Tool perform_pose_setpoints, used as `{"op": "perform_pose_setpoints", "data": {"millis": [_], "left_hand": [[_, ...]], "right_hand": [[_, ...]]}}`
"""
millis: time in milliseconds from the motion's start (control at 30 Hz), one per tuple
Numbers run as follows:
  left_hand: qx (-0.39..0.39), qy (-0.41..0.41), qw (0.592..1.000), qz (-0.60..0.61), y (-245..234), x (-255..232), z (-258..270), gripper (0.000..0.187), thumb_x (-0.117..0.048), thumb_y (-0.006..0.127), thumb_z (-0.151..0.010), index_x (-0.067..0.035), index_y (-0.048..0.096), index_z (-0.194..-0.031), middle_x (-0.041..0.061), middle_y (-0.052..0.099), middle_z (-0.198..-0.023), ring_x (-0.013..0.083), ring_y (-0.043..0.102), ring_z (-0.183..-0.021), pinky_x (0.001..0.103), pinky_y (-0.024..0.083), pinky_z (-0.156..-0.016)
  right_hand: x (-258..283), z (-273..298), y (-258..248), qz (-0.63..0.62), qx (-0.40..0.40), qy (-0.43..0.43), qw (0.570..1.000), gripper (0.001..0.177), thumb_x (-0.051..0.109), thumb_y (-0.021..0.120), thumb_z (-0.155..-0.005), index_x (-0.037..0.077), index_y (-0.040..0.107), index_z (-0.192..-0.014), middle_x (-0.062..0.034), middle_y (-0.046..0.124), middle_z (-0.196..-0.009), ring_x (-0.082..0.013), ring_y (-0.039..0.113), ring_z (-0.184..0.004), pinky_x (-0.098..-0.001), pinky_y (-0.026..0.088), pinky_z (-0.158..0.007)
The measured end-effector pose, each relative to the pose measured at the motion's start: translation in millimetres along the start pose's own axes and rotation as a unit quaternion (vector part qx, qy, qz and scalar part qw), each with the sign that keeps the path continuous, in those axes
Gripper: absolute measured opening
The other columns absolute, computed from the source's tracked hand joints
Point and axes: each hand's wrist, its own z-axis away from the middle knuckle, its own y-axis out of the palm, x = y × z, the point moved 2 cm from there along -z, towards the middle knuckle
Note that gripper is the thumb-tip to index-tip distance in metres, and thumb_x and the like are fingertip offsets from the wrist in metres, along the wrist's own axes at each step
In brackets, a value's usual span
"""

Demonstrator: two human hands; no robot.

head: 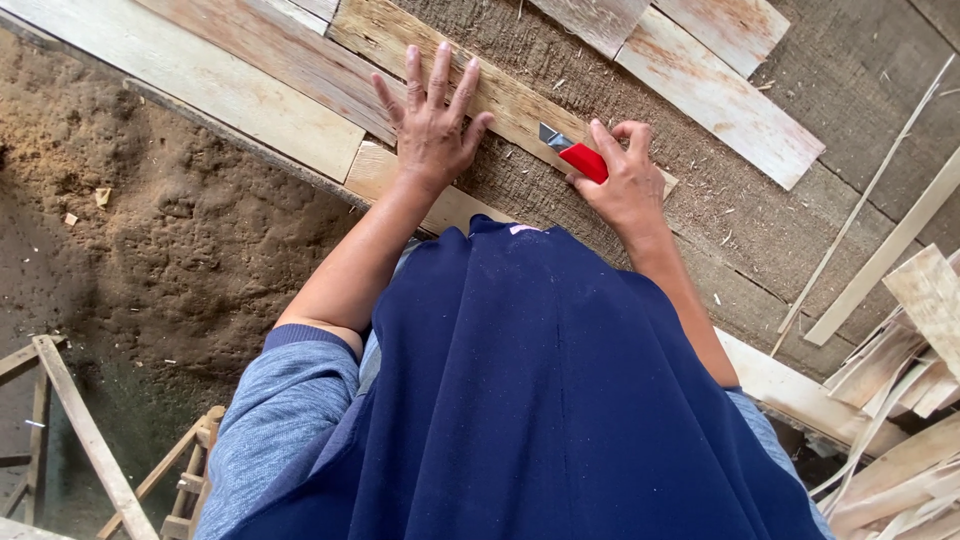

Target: The person uses a red utility knife to shave thin strips from a wooden plank held against a workbench. They repeatedly draw the blade along the wood to remove shavings, then lift and reposition the plank to continue the process.

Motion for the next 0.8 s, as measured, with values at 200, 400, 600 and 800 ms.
{"op": "perform_pose_setpoints", "data": {"millis": [200, 400, 600, 800], "left_hand": [[-0.016, -0.035, 0.999, -0.008, 1.0, 1.2, -7.3, 0.071, -0.013, 0.06, -0.094, -0.023, 0.035, -0.16, 0.003, 0.012, -0.17, 0.0275, -0.002, -0.154, 0.069, -0.02, -0.112], [-0.08, 0.105, 0.977, -0.167, 39.4, -24.0, 8.8, 0.068, -0.066, 0.034, -0.115, -0.031, 0.007, -0.166, 0.004, -0.012, -0.171, 0.031, -0.024, -0.153, 0.062, -0.027, -0.118], [0.051, 0.084, 0.995, 0.001, 24.3, -31.6, 7.3, 0.061, -0.054, 0.038, -0.115, -0.029, 0.016, -0.166, 0.004, 0.004, -0.172, 0.0345, -0.009, -0.154, 0.063, -0.022, -0.114], [-0.026, 0.114, 0.993, -0.011, 28.3, -30.2, 12.2, 0.06, -0.052, 0.042, -0.114, -0.026, 0.027, -0.165, 0.009, 0.018, -0.171, 0.0394, 0.002, -0.154, 0.066, -0.018, -0.114]], "right_hand": [[-14.6, 3.4, -7.7, -0.004, -0.007, 0.041, 0.999, 0.076, 0.041, 0.079, -0.087, 0.005, 0.045, -0.145, -0.0154, 0.041, -0.134, -0.0258, 0.059, -0.101, -0.0376, 0.06, -0.077], [-13.5, 13.3, -2.6, 0.018, 0.01, 0.034, 0.999, 0.085, 0.045, 0.082, -0.085, 0.005, 0.039, -0.146, -0.0178, 0.037, -0.134, -0.026, 0.061, -0.09, -0.037, 0.061, -0.071], [-23.1, 9.2, 11.4, 0.053, 0.026, 0.045, 0.997, 0.087, 0.052, 0.078, -0.086, 0.008, 0.04, -0.15, -0.0147, 0.036, -0.133, -0.0214, 0.057, -0.089, -0.032, 0.058, -0.062], [-26.3, 13.2, 15.1, 0.054, 0.003, 0.024, 0.998, 0.085, 0.052, 0.078, -0.087, 0.007, 0.043, -0.15, -0.0143, 0.035, -0.136, -0.0269, 0.062, -0.091, -0.0396, 0.062, -0.069]]}}
